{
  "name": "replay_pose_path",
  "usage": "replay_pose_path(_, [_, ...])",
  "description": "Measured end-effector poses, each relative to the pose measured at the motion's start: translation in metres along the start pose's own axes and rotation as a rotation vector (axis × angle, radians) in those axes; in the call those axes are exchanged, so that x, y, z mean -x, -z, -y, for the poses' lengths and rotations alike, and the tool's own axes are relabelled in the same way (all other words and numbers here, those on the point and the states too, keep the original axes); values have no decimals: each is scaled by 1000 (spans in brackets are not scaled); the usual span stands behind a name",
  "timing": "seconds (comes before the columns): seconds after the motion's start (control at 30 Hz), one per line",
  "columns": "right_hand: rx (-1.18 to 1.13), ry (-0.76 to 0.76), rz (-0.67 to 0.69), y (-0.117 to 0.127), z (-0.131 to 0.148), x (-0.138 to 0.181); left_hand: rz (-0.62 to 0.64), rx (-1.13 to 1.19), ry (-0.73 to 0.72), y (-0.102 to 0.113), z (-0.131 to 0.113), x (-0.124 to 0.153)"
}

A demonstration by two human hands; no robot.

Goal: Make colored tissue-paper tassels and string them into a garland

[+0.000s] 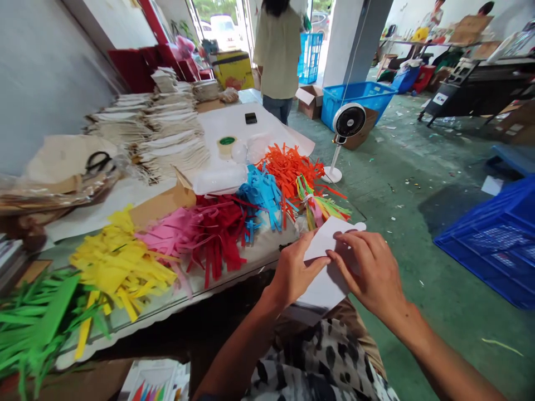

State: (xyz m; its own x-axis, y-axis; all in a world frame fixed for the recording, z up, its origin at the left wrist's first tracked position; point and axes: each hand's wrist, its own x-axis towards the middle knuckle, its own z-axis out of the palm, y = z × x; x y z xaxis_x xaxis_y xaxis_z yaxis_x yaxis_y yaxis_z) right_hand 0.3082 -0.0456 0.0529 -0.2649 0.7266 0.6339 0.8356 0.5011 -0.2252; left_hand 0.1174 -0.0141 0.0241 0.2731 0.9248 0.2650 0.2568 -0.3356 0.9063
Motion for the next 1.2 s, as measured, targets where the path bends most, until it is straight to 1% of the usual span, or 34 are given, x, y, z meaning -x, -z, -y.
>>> replay_pose_path(0.07, [-104, -46, 46, 2, -1, -3, 47, -35, -81, 0, 0, 0])
replay_pose_path(0.1, [-166, -84, 79, 4, -2, -4, 51, -71, -123, -1, 0, 1])
replay_pose_path(0.17, [-311, -190, 155, 9, -3, -8, -11, -184, -177, -4, -3, 5])
replay_pose_path(0.23, [-453, -299, 198, 14, -2, -12, -110, -314, -177, -8, -7, 11])
replay_pose_path(0.27, [-508, -343, 202, 16, -1, -14, -140, -361, -166, -10, -9, 15])
replay_pose_path(0.3, [-547, -375, 194, 18, 0, -15, -147, -387, -154, -12, -11, 19])
replay_pose_path(0.4, [-587, -424, 172, 20, 5, -17, -103, -379, -132, -16, -14, 26])
replay_pose_path(0.5, [-616, -432, 185, 18, 8, -16, -53, -297, -121, -17, -11, 29])
replay_pose_path(0.6, [-642, -421, 202, 16, 9, -16, -37, -170, -97, -18, -9, 31])
replay_pose_path(0.73, [-657, -363, 207, 15, 7, -18, -51, 8, 1, -16, -14, 35])
replay_pose_path(0.83, [-625, -318, 197, 13, 8, -19, -24, 93, 81, -12, -23, 36])
replay_pose_path(0.9, [-579, -288, 193, 11, 10, -20, -5, 136, 146, -10, -28, 35])
replay_pose_path(0.97, [-480, -209, 141, 10, 13, -22, -11, 184, 230, -7, -27, 33])
replay_pose_path(1.03, [-302, -115, 26, 10, 14, -21, -75, 272, 341, -1, -21, 31])
replay_pose_path(1.07, [-209, -102, -48, 11, 14, -18, -137, 328, 390, 3, -16, 29])
replay_pose_path(1.1, [-137, -128, -115, 12, 13, -13, -215, 385, 422, 7, -11, 28])
replay_pose_path(1.13, [-104, -190, -161, 13, 11, -8, -298, 437, 434, 11, -6, 26])
replay_pose_path(1.17, [-122, -276, -176, 13, 9, -1, -375, 482, 428, 15, -2, 25])
replay_pose_path(1.2, [-196, -367, -165, 12, 6, 6, -436, 520, 414, 18, 2, 24])
